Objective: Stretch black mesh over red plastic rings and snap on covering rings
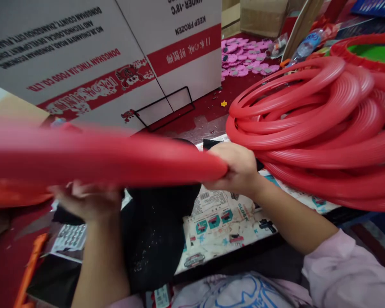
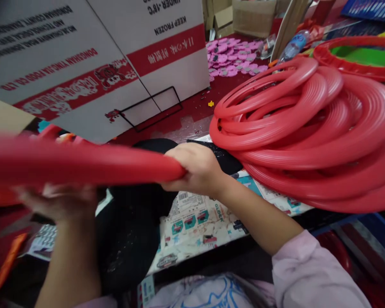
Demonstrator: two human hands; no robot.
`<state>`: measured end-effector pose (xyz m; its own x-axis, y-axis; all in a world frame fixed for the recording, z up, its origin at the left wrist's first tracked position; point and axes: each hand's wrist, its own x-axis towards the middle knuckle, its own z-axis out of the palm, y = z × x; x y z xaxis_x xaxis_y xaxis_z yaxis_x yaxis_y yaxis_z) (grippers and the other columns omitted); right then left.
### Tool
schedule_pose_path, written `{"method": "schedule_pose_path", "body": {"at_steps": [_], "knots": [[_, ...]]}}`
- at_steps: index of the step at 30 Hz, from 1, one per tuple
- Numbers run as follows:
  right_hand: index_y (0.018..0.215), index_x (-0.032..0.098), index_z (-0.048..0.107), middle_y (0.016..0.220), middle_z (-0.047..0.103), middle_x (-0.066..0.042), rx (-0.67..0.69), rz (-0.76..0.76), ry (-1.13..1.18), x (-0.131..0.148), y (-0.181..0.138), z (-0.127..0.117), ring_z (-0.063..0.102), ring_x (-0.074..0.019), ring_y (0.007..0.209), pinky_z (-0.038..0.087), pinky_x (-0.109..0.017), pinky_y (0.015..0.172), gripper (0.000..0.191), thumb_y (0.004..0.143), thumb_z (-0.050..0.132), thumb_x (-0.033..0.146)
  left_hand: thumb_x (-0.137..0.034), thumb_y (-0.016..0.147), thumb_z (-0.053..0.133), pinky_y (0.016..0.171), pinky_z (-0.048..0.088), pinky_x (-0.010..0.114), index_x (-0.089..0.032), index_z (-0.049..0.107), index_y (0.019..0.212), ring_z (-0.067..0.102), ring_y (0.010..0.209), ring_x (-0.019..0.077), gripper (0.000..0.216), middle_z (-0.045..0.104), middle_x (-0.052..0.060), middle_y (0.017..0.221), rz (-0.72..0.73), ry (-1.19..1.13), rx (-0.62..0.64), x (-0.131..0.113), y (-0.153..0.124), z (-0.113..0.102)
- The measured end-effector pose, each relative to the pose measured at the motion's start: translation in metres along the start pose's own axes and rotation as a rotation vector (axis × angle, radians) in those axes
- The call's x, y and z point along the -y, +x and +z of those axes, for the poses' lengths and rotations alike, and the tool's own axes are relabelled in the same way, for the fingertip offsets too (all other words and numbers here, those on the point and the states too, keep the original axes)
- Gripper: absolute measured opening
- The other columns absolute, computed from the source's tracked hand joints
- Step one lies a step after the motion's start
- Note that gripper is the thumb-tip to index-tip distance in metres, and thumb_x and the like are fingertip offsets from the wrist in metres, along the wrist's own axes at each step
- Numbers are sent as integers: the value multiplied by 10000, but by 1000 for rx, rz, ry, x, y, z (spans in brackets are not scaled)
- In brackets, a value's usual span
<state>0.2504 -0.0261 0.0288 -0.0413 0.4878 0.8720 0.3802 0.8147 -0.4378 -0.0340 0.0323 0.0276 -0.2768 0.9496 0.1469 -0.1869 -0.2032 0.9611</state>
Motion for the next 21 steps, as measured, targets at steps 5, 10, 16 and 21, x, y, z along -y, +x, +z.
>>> {"method": "schedule_pose_path", "body": {"at_steps": [5,10,16,21], "knots": [[618,185,524,586,492,68,-432,836,589,-1,1,17,437,-60,525,395,-213,517,302,691,772,341,-744,768,473,859,557,287,-209,661,1000,635,1064,214,613,734,35,973,-57,-162,71,17,-37,34],[694,173,551,588,530,59,-514,1311,873,-9,-10,35,476,-77,530,423,-223,520,341,633,806,390,-616,720,580,284,439,232,-168,578,529,530,299,161,487,551,15,351,-269,77,167,17,-61,37],[760,172,600,657,618,38,-452,1418,863,-13,-20,43,553,-97,579,478,-227,553,368,575,836,386,-505,752,547,192,297,210,-167,540,505,472,237,155,418,522,18,323,-263,67,115,19,-52,21],[702,171,577,630,608,37,-389,1398,836,-14,-16,38,562,-108,574,493,-240,540,431,481,876,389,-387,633,727,341,468,220,-134,622,689,610,414,167,279,657,29,534,-126,-20,137,15,-38,12]]}}
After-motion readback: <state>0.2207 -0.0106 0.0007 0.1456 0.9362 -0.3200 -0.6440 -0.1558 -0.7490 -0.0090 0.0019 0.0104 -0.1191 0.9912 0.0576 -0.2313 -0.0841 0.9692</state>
